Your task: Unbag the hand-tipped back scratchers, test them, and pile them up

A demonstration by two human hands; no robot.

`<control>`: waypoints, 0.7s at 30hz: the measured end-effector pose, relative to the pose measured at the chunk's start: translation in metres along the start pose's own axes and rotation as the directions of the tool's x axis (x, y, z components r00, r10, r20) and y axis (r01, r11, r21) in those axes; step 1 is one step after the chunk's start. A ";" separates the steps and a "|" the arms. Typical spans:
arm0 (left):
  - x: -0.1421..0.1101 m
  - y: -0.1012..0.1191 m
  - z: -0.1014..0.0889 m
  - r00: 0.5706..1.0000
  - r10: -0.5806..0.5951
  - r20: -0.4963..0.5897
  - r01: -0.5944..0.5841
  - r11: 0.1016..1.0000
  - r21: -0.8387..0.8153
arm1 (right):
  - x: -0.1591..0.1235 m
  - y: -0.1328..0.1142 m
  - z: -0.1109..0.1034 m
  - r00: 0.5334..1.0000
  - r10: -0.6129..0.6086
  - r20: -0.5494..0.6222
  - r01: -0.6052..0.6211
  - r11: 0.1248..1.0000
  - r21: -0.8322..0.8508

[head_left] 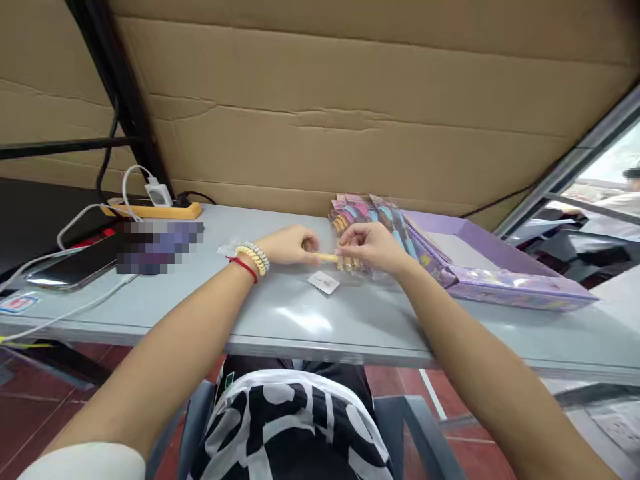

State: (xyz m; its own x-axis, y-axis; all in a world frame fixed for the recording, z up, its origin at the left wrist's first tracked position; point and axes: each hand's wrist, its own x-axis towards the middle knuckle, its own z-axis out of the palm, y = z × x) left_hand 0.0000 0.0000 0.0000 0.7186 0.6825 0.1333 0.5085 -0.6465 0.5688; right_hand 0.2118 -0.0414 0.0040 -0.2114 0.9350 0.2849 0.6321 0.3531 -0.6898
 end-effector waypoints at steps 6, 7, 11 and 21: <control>-0.003 0.001 -0.003 0.998 -0.010 0.054 0.014 0.997 -0.070 | -0.003 -0.001 -0.002 0.996 -0.049 -0.071 0.053 0.997 0.056; -0.004 0.002 -0.004 0.999 -0.013 0.053 0.017 0.997 -0.081 | -0.003 -0.001 -0.002 0.996 -0.052 -0.076 0.056 0.997 0.061; -0.005 0.002 -0.004 0.997 -0.034 0.065 0.041 0.993 -0.115 | -0.003 -0.001 -0.003 0.995 -0.053 -0.085 0.060 0.995 0.083; -0.004 -0.005 -0.012 0.985 -0.137 -0.106 0.138 0.990 0.002 | 0.004 0.010 -0.002 0.882 -0.116 -0.457 0.169 0.982 0.078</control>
State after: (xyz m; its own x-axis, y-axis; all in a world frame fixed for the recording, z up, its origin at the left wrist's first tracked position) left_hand -0.0112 0.0045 0.0067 0.5881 0.7967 0.1394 0.6037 -0.5471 0.5799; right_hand 0.2187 -0.0345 0.0000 0.0812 0.7679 0.6354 0.5271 0.5080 -0.6812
